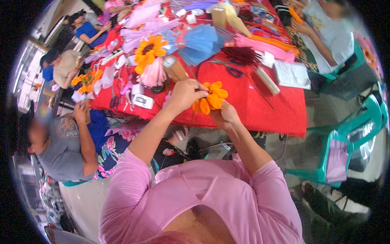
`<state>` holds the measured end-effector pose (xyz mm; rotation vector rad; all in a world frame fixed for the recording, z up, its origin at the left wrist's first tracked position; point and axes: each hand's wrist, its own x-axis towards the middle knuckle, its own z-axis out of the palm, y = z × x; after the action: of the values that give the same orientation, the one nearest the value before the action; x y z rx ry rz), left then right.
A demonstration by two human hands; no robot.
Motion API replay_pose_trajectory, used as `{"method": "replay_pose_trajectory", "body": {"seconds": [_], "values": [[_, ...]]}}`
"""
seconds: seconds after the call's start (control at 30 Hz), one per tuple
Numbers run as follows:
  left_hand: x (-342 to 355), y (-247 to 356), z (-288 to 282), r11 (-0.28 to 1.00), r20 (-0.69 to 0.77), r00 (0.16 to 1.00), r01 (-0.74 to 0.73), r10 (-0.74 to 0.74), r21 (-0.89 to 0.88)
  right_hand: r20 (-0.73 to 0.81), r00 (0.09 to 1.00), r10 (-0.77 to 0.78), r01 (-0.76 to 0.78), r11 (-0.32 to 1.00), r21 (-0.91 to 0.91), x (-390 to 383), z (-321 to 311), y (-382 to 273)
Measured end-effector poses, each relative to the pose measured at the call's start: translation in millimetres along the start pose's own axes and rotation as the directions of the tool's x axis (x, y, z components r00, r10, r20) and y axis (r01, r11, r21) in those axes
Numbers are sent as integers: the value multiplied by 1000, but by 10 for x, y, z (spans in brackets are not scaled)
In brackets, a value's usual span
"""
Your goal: The person is making a craft flower by hand. The person uses a glue gun to apply adhesive to orange felt petals and carefully attaches them around a dark brown circular center piece while sitting at a table with other crafters.
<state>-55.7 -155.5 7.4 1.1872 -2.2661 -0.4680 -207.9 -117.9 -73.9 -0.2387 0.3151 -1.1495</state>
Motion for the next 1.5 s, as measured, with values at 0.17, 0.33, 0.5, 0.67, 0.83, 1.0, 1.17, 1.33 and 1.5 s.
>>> {"method": "replay_pose_trajectory", "body": {"seconds": [0.17, 0.33, 0.5, 0.67, 0.83, 1.0, 1.17, 1.33, 1.5], "values": [[-44, 17, 231, 989, 65, 991, 125, -120, -81, -65, 996, 57, -58, 998, -24, -114, -249, -24], [-49, 12, 376, 975, 123, 977, 190, -176, -119, -66, 993, 96, -94, 995, 33, -177, -341, -84], [15, 42, 150, 956, 159, 971, 208, -177, -207, 87, 987, 136, -137, 991, 10, -183, -395, -154], [24, 114, 77, 959, 139, 980, 169, -140, -228, 147, 981, 128, -132, 991, 17, -164, -429, -163], [-65, 179, 262, 939, 121, 969, 240, -217, -246, 87, 989, 123, -125, 992, 22, -191, -421, -146], [-85, 147, 405, 966, 82, 982, 183, -171, -184, 3, 994, 110, -110, 994, 22, -222, -514, -126], [-90, 181, 448, 984, 91, 988, 134, -124, -113, 42, 993, 107, -108, 994, 9, -255, -522, -137], [-96, 154, 496, 982, 103, 984, 159, -148, -101, 14, 994, 104, -104, 994, -21, -245, -592, -145], [-71, 2, 563, 967, 52, 983, 185, -179, -177, 12, 997, 78, -78, 997, 5, -205, -628, -174]]}}
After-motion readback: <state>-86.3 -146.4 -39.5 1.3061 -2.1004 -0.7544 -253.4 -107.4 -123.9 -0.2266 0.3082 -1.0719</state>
